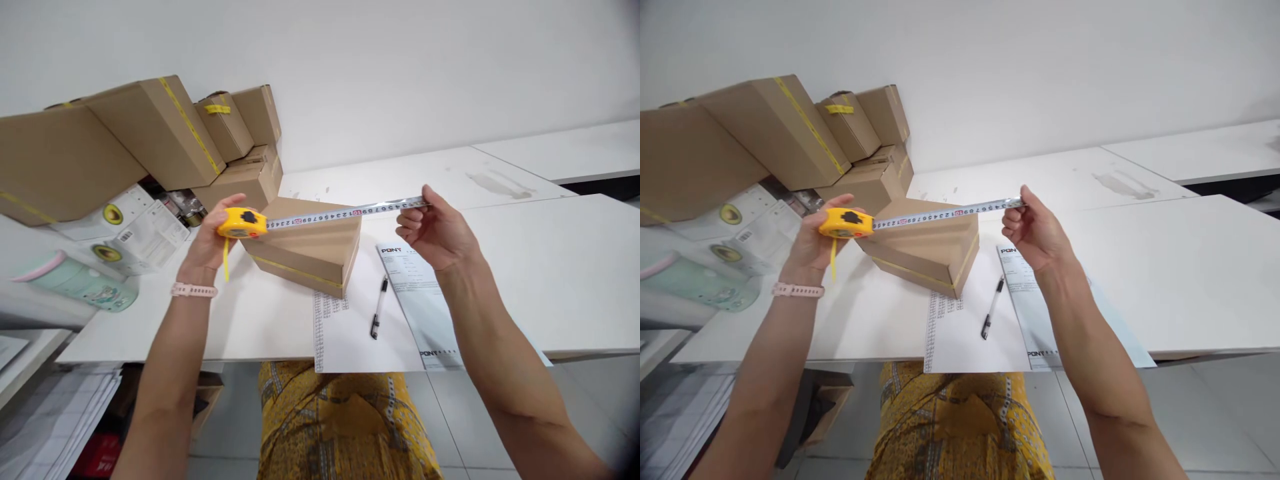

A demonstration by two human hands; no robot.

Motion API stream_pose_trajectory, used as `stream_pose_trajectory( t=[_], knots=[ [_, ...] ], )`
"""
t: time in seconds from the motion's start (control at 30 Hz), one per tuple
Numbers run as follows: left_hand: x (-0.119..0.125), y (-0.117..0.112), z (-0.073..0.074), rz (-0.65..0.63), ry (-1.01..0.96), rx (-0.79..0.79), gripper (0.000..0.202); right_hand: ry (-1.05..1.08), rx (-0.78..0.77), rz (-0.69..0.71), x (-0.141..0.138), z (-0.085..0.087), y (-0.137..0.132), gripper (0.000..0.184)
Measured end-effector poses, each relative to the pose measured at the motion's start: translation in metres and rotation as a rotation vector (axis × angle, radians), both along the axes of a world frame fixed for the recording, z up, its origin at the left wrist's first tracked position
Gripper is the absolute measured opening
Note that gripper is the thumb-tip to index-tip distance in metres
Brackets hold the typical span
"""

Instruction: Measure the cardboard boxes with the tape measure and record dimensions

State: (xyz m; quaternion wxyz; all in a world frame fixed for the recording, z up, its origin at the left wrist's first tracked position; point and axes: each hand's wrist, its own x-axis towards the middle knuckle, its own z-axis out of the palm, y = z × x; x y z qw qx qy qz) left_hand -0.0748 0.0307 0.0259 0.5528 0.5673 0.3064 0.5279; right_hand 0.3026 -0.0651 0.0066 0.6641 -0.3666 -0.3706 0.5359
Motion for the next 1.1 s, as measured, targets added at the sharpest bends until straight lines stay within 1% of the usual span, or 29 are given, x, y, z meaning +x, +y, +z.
stream_pose_trajectory(
  t=[0.03,0.1,0.17,0.23,0.27,0.33,0.43,0.53,0.6,0.63,0.7,0.8,0.9,1.0,1.07,1.1],
  knots=[
    [-0.014,0.013,0.0,0.048,-0.022,-0.008,0.054,0.0,-0.016,-0.012,0.002,-0.005,-0.001,0.056],
    [-0.034,0.035,-0.002,0.115,-0.039,-0.092,0.046,-0.022,-0.065,-0.012,-0.004,-0.019,-0.003,0.057],
    [-0.043,0.049,-0.005,0.146,-0.037,-0.198,0.037,-0.062,-0.112,-0.008,-0.018,-0.033,-0.004,0.058],
    [-0.04,0.055,-0.008,0.155,-0.039,-0.278,0.032,-0.115,-0.132,-0.025,-0.029,-0.044,-0.005,0.057],
    [-0.036,0.055,-0.01,0.151,-0.045,-0.302,0.031,-0.141,-0.13,-0.041,-0.032,-0.047,-0.005,0.057],
    [-0.025,0.048,-0.013,0.129,-0.06,-0.339,0.033,-0.188,-0.111,-0.085,-0.029,-0.048,-0.005,0.056],
    [-0.005,0.024,-0.017,0.047,-0.05,-0.378,0.04,-0.274,-0.098,-0.191,-0.008,-0.043,-0.002,0.057],
    [0.013,-0.005,-0.018,-0.052,-0.014,-0.343,0.046,-0.353,-0.129,-0.305,0.017,-0.037,0.001,0.054],
    [0.024,-0.017,-0.015,-0.089,0.002,-0.296,0.046,-0.364,-0.145,-0.348,0.03,-0.032,0.005,0.048],
    [0.028,-0.02,-0.012,-0.095,0.008,-0.282,0.045,-0.363,-0.148,-0.356,0.035,-0.03,0.008,0.044],
    [0.035,-0.017,-0.006,-0.094,0.013,-0.269,0.041,-0.363,-0.152,-0.349,0.044,-0.026,0.014,0.037],
    [0.038,-0.004,-0.003,-0.076,0.019,-0.294,0.035,-0.404,-0.177,-0.323,0.053,-0.025,0.025,0.032],
    [0.032,0.007,-0.008,-0.039,0.038,-0.361,0.03,-0.531,-0.259,-0.281,0.056,-0.032,0.034,0.034],
    [0.02,0.011,-0.016,-0.021,0.052,-0.413,0.028,-0.663,-0.342,-0.185,0.055,-0.04,0.035,0.039],
    [0.013,0.012,-0.021,-0.012,0.043,-0.423,0.029,-0.74,-0.339,-0.14,0.053,-0.042,0.033,0.044],
    [0.011,0.013,-0.022,-0.005,0.038,-0.422,0.03,-0.796,-0.326,-0.145,0.052,-0.042,0.032,0.047]
  ],
)
